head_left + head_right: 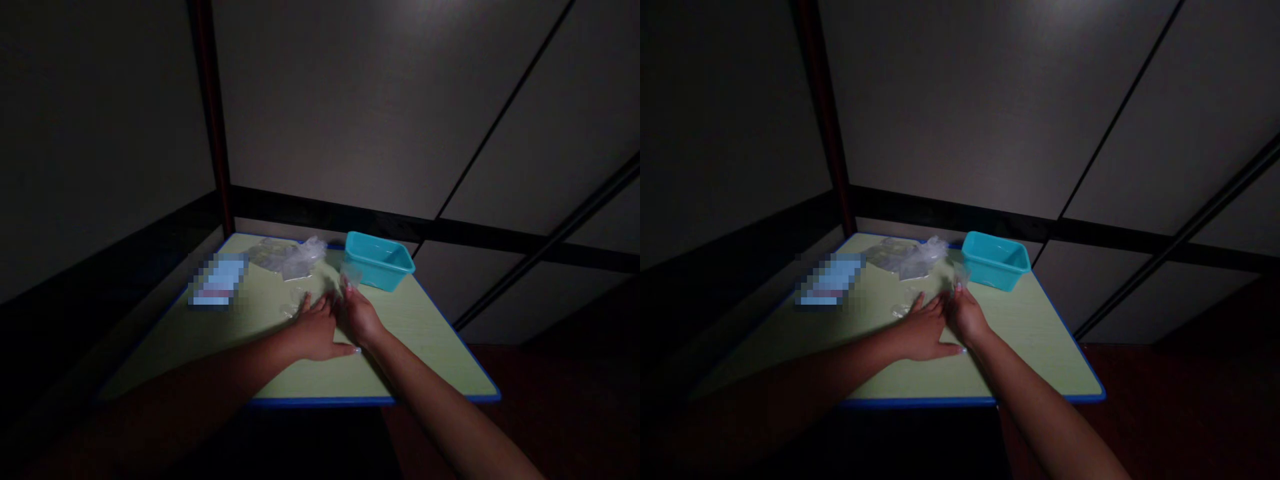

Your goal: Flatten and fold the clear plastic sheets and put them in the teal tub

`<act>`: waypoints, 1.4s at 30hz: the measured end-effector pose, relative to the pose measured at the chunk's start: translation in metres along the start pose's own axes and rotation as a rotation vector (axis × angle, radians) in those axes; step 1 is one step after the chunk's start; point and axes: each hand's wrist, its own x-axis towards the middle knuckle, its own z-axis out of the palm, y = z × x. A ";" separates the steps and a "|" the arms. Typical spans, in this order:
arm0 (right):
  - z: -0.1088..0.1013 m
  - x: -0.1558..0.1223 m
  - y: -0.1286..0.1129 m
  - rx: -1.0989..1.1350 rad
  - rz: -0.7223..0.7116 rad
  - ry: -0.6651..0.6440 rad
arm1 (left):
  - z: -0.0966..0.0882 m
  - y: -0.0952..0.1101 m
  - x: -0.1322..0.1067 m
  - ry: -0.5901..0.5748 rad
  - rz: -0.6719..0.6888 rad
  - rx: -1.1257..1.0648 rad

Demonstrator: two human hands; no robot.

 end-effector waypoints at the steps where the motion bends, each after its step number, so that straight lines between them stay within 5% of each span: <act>1: -0.002 0.001 0.002 -0.005 -0.007 -0.010 | 0.000 0.000 0.000 0.012 -0.018 -0.007; 13: 0.002 -0.004 0.000 -0.142 -0.077 0.015 | -0.009 0.001 0.011 0.007 -0.054 -0.054; 32: -0.004 0.003 0.012 -0.326 -0.172 -0.130 | -0.009 0.012 0.015 -0.008 -0.141 -0.058; 42: -0.003 0.002 0.005 -0.327 -0.097 -0.019 | -0.011 0.003 0.014 0.016 -0.108 -0.046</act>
